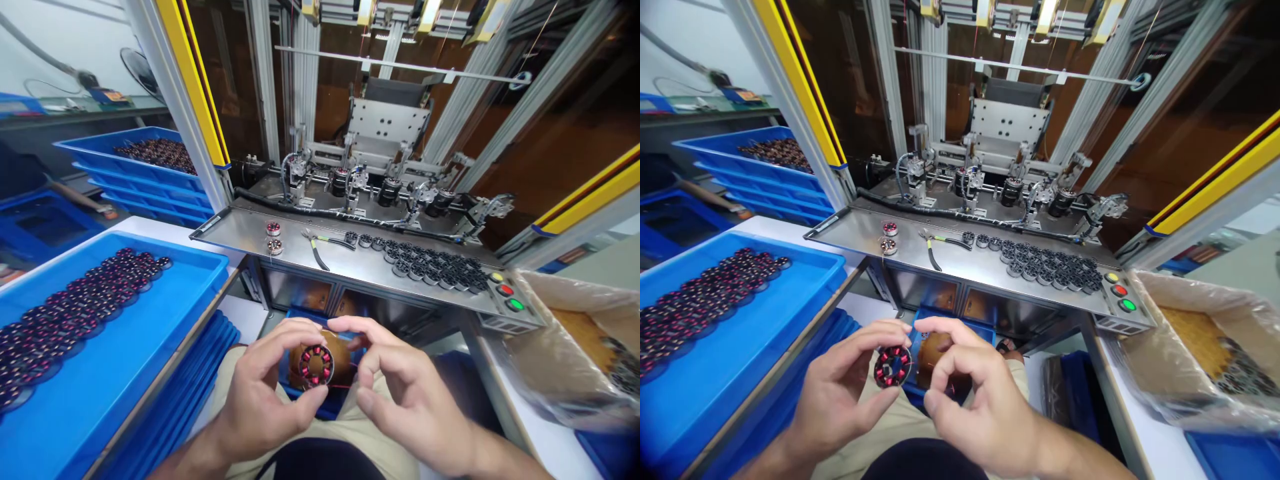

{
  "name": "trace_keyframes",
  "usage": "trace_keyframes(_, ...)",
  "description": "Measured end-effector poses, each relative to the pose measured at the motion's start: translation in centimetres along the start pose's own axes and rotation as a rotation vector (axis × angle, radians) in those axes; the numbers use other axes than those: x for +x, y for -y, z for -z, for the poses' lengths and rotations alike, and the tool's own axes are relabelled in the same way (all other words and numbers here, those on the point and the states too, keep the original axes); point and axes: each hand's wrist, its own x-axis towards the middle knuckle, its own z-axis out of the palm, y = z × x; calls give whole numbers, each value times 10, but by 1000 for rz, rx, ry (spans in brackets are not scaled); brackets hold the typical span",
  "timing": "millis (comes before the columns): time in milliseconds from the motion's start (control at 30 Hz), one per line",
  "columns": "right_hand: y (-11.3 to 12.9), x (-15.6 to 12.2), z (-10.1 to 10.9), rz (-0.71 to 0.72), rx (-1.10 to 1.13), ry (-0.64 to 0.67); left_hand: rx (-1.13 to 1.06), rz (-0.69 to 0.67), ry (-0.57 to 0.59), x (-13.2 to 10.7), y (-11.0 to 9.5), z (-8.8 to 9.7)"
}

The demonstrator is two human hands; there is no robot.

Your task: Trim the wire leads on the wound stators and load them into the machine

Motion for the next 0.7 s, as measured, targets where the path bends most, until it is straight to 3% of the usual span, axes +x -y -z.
trace_keyframes(100, 2, 1, 15, -81, 124, 57, 59, -127, 18, 0, 2, 3)
trace_keyframes(267, 11, 13, 21, -90, 229, 99, 40, -185, 94, 0, 4, 6)
trace_keyframes(400, 15, 21, 12, -243, 198, 267, -5, -150, 106, 1, 2, 4)
trace_keyframes(533, 0, 18, 0, -347, 460, 270, -96, -116, 47, 3, 1, 0)
trace_keyframes(700, -29, 1, -35, -456, 945, 135, 292, -377, -139, -3, 6, -3)
